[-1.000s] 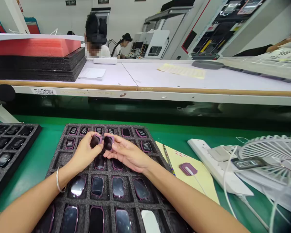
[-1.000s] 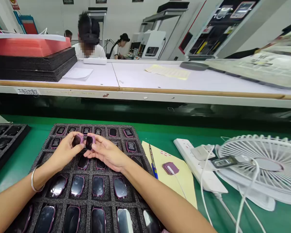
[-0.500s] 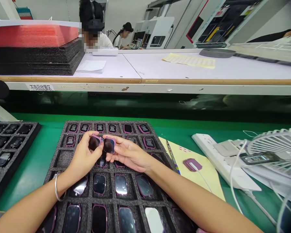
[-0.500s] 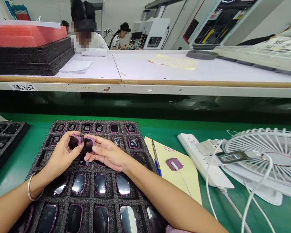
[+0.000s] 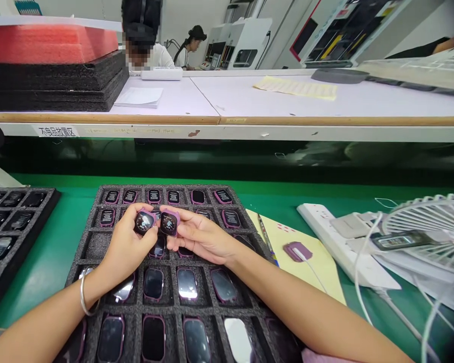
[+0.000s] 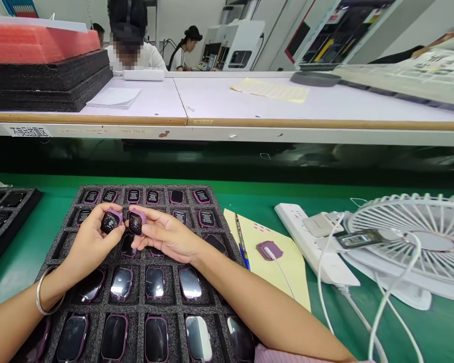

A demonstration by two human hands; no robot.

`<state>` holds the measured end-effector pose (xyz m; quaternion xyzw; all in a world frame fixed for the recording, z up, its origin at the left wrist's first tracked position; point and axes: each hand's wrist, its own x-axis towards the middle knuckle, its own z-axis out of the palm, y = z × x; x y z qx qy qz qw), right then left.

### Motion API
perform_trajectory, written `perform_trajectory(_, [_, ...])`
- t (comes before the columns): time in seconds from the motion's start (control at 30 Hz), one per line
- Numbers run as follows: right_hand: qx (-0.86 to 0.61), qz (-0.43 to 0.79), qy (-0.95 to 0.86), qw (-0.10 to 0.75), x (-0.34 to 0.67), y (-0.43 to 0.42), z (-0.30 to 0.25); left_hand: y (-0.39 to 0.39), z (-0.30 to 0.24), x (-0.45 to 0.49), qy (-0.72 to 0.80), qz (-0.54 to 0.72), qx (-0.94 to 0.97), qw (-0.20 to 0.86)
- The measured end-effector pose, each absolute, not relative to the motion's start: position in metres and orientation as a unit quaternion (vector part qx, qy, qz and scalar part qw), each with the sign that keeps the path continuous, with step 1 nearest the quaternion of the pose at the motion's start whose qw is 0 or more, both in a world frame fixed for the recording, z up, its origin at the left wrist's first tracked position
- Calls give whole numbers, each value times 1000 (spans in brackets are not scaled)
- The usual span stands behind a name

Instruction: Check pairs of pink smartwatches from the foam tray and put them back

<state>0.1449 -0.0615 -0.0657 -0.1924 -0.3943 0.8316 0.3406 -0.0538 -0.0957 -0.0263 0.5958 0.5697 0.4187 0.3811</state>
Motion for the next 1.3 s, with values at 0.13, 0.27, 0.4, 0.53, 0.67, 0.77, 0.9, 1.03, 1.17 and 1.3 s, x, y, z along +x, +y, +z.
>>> perform_trajectory(0.13, [-192, 833, -395, 337, 144, -63, -64, -96, -27, -52, 567, 431, 595, 371])
perform_trajectory(0.27, [-188, 837, -389, 335, 144, -64, -64, -97, -28, -52, 575, 431, 591, 367])
perform_trajectory(0.4, [-178, 839, -397, 327, 144, -64, -66, -98, -29, -52, 581, 426, 584, 374])
perform_trajectory(0.53, [-181, 836, -404, 324, 144, -65, -67, -100, -30, -52, 578, 428, 587, 373])
perform_trajectory(0.67, [-176, 839, -405, 319, 144, -66, -68, -101, -30, -51, 574, 426, 593, 372])
perform_trajectory(0.77, [-171, 841, -402, 318, 145, -66, -67, -101, -30, -51, 577, 425, 592, 369])
perform_trajectory(0.9, [-176, 837, -399, 330, 144, -67, -64, -100, -30, -51, 570, 426, 604, 359])
perform_trajectory(1.03, [-182, 835, -399, 333, 143, -67, -62, -101, -31, -51, 571, 431, 600, 359])
perform_trajectory(1.17, [-187, 838, -389, 335, 142, -66, -62, -100, -31, -51, 573, 429, 599, 359])
perform_trajectory(1.3, [-177, 838, -398, 330, 142, -67, -63, -100, -29, -50, 569, 419, 609, 359])
